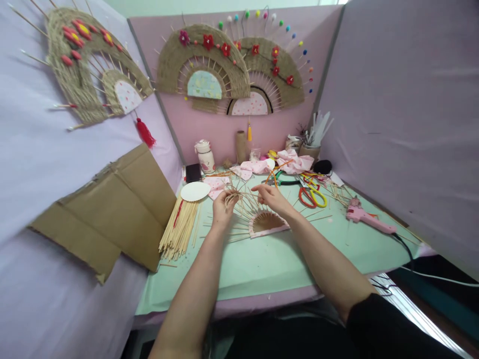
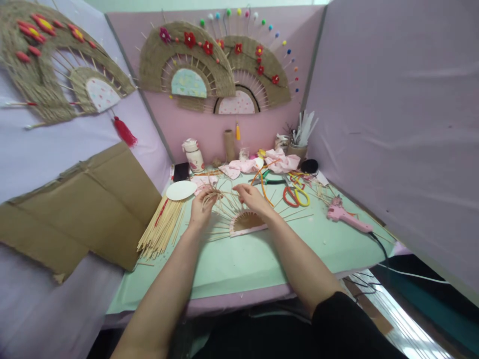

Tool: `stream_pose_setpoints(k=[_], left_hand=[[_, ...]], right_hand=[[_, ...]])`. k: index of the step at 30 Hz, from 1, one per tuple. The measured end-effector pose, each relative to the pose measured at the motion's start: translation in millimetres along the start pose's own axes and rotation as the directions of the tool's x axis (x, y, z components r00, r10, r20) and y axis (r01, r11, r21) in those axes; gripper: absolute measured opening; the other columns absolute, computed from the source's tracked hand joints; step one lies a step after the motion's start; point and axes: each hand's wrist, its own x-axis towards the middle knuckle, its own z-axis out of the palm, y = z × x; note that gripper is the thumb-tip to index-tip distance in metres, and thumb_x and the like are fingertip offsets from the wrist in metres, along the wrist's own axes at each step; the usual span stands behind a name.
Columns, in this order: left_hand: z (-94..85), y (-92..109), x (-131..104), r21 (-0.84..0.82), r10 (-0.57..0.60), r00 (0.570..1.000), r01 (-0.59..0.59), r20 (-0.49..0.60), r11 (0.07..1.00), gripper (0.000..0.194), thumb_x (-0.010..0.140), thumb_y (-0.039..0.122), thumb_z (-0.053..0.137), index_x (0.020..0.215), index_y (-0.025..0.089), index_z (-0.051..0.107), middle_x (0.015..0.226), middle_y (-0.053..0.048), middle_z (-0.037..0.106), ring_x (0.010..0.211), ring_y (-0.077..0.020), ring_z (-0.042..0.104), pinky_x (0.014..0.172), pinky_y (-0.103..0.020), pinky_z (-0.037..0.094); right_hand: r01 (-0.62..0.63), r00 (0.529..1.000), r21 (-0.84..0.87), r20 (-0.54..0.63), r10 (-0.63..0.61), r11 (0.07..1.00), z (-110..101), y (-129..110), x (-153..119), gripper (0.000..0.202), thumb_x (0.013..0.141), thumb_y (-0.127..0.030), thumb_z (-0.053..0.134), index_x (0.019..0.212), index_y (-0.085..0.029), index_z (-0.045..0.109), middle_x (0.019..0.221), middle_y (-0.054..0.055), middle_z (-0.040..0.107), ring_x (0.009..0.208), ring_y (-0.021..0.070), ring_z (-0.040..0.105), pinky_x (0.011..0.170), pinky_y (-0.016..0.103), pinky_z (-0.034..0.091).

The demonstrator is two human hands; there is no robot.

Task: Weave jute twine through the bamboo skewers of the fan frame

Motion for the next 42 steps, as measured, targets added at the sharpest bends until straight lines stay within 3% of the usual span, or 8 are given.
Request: stream_pose_setpoints(k=[4, 12, 17, 21, 24, 26, 31, 42], left_hand=[[-2.6, -5.9, 5.2, 0.047, -0.123, 0.988, 0.128, -0.094, 0.991, 0.024, 0.058, 0.026, 0.073, 0.077, 0.013, 0.065, 0.070, -0.005, 0.065, 0.067, -0.0163, 0.062, 0.071, -0.031, 0.048], [1.9, -4.9, 2.8, -0.138, -0.327, 0.944, 0.329, 0.039, 0.934, 0.024, 0.057, 0.025, 0.073, 0.076, 0.014, 0.064, 0.073, -0.001, 0.061, 0.066, -0.0094, 0.056, 0.071, -0.031, 0.051], [3.0, -2.4, 1.1, -0.245, -0.375, 0.916, 0.399, 0.141, 0.884, 0.028, 0.061, 0.029, 0.073, 0.082, 0.016, 0.059, 0.071, 0.001, 0.057, 0.062, -0.0078, 0.055, 0.068, -0.029, 0.050], [3.5, -2.0, -0.3, -0.290, -0.341, 0.927, 0.373, 0.155, 0.881, 0.036, 0.058, 0.033, 0.076, 0.081, 0.017, 0.053, 0.069, 0.003, 0.055, 0.061, -0.0063, 0.055, 0.066, -0.025, 0.049], [4.8, 0.6, -2.5, -0.324, -0.331, 0.931, 0.364, 0.153, 0.873, 0.038, 0.056, 0.034, 0.077, 0.078, 0.017, 0.051, 0.071, 0.003, 0.056, 0.064, -0.0066, 0.056, 0.070, -0.025, 0.048], [6.3, 2.8, -4.2, -0.335, -0.322, 0.933, 0.359, 0.164, 0.871, 0.038, 0.055, 0.033, 0.078, 0.077, 0.016, 0.052, 0.072, 0.002, 0.057, 0.065, -0.0067, 0.055, 0.070, -0.024, 0.048], [11.0, 3.9, -7.0, -0.290, -0.274, 0.948, 0.311, 0.161, 0.905, 0.035, 0.055, 0.033, 0.077, 0.074, 0.015, 0.053, 0.069, 0.002, 0.056, 0.064, -0.0079, 0.054, 0.070, -0.025, 0.047], [17.4, -0.2, -9.6, -0.303, -0.310, 0.950, 0.304, 0.026, 0.903, 0.038, 0.050, 0.033, 0.079, 0.075, 0.015, 0.057, 0.067, 0.001, 0.059, 0.063, -0.0083, 0.056, 0.070, -0.027, 0.048]], right_hand=[[0.070, 0.983, 0.040, -0.172, -0.062, 0.997, -4.8, 0.9, -3.7, 0.039, 0.077, -0.052, 0.053, 0.088, -0.014, 0.060, 0.059, -0.005, 0.046, 0.056, 0.0074, 0.042, 0.055, 0.021, 0.036], [0.204, 0.955, 0.150, -0.246, -0.163, 0.967, -1.3, -10.1, -8.1, 0.029, 0.073, -0.042, 0.061, 0.088, -0.017, 0.058, 0.069, -0.002, 0.053, 0.062, 0.0092, 0.047, 0.059, 0.023, 0.038], [0.165, 0.957, 0.154, -0.265, -0.120, 0.974, -4.1, -9.1, -6.6, 0.033, 0.079, -0.047, 0.051, 0.093, -0.018, 0.056, 0.067, -0.001, 0.056, 0.057, 0.0094, 0.046, 0.057, 0.024, 0.038], [0.221, 0.930, -0.052, -0.289, -0.227, 0.974, -2.2, -12.4, -9.4, 0.028, 0.081, -0.044, 0.051, 0.087, -0.018, 0.058, 0.073, 0.002, 0.059, 0.068, 0.0132, 0.053, 0.067, 0.028, 0.041], [0.347, 0.864, -0.328, -0.252, -0.435, 0.879, 2.7, -21.1, -16.0, 0.023, 0.081, -0.040, 0.055, 0.078, -0.018, 0.061, 0.084, 0.005, 0.062, 0.085, 0.0172, 0.053, 0.082, 0.033, 0.038], [0.371, 0.849, -0.456, -0.187, -0.495, 0.809, 7.2, -26.8, -20.8, 0.022, 0.083, -0.038, 0.053, 0.079, -0.020, 0.064, 0.085, 0.005, 0.063, 0.089, 0.0188, 0.052, 0.087, 0.035, 0.033], [0.352, 0.880, -0.653, -0.012, -0.474, 0.670, 19.0, -28.7, -25.6, 0.023, 0.087, -0.036, 0.049, 0.084, -0.023, 0.068, 0.089, 0.005, 0.064, 0.093, 0.0200, 0.048, 0.086, 0.038, 0.025], [0.318, 0.890, -0.725, 0.005, -0.457, 0.612, 28.8, -21.8, -25.8, 0.019, 0.088, -0.030, 0.048, 0.086, -0.022, 0.065, 0.094, 0.005, 0.065, 0.093, 0.0215, 0.044, 0.081, 0.038, 0.024]])
